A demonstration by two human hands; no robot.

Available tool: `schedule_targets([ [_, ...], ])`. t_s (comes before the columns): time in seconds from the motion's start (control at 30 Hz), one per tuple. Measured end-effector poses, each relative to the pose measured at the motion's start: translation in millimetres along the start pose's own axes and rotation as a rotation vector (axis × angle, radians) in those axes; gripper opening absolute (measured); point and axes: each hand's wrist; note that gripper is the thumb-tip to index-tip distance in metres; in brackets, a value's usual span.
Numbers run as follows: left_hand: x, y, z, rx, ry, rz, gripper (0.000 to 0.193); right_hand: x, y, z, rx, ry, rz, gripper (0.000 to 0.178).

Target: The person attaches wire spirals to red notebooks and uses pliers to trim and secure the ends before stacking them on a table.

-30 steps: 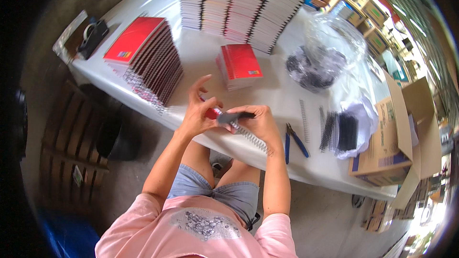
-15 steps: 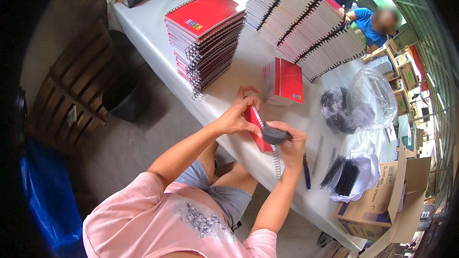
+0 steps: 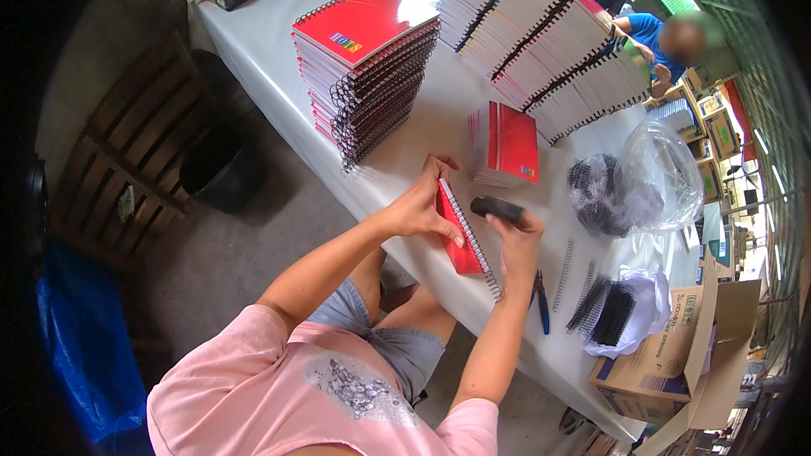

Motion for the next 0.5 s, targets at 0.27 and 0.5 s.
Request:
schedule_targets([
  [0.27,-1,2,4,-0.053,-0.03,0.06,0.098,23,-20,3,0.054,-0.058,0.116,0.022],
  [0.5,-2,-2,7,-0.015,-0.043,0.021,0.102,28,-33,6,-0.044,-0.065,0.162,0.024],
])
Point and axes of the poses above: each hand's wrist, its own z-axis away from the middle knuckle, its own x-axis out of the palm, y = z × x, and after that the axes turned 5 degrees about x, right-handed
